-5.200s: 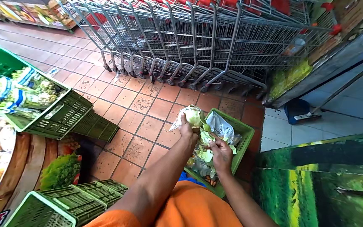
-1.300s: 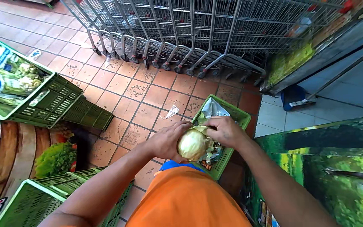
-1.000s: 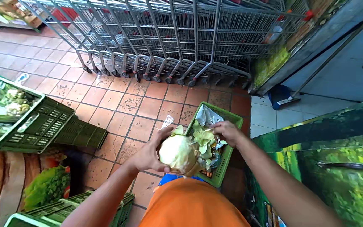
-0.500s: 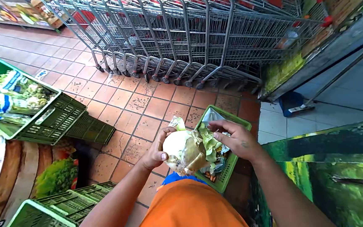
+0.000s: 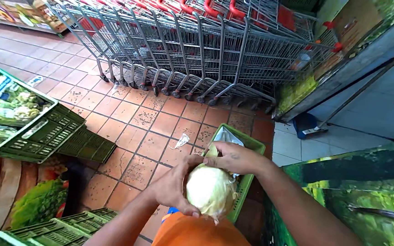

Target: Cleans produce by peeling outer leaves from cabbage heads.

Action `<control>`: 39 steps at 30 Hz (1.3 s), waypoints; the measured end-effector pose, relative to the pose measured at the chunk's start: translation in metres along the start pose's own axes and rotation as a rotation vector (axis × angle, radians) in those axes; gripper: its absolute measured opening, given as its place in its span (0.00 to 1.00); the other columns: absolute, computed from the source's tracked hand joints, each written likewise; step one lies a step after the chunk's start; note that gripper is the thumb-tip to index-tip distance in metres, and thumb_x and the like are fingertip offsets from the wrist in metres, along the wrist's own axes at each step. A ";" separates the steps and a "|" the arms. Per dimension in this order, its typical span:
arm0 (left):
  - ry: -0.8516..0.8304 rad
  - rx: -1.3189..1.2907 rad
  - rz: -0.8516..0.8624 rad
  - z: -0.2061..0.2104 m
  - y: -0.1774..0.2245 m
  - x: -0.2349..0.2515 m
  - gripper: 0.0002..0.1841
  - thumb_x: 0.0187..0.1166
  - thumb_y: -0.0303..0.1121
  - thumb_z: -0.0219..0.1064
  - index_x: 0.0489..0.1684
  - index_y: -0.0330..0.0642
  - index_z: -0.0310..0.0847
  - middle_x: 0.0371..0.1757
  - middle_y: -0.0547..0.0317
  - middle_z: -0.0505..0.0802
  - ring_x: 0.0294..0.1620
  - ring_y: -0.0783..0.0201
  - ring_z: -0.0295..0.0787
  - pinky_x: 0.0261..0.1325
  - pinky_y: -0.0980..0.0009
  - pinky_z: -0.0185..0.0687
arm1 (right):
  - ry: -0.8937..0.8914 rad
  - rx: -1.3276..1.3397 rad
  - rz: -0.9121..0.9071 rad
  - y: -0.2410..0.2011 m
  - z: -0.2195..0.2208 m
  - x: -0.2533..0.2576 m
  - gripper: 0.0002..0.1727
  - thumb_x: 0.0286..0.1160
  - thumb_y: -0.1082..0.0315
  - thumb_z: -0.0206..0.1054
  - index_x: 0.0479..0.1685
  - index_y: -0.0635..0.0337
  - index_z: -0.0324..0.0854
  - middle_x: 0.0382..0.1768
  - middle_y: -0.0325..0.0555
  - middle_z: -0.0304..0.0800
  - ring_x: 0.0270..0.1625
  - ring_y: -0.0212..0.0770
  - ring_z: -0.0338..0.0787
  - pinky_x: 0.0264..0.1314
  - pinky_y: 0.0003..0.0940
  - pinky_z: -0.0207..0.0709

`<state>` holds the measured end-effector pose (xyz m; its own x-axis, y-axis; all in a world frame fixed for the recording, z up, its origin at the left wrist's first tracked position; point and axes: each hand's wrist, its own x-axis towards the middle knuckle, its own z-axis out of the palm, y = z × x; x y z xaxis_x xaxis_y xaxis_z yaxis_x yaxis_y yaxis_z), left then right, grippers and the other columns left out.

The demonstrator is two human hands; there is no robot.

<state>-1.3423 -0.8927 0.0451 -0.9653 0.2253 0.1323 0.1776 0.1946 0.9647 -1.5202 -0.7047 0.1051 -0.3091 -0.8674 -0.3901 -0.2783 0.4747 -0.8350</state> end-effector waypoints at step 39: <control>0.396 -1.130 -0.229 0.059 -0.026 0.014 0.13 0.88 0.36 0.52 0.55 0.45 0.83 0.39 0.55 0.93 0.20 0.73 0.85 0.18 0.82 0.79 | 0.610 0.175 -0.112 0.065 0.081 -0.049 0.28 0.77 0.43 0.69 0.73 0.43 0.83 0.58 0.30 0.90 0.54 0.30 0.90 0.55 0.35 0.88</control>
<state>-1.3494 -0.8380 0.0082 -0.9792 -0.0507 -0.1966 -0.0803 -0.7929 0.6040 -1.4492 -0.6438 0.0385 -0.7626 -0.6451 -0.0491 -0.2024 0.3100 -0.9290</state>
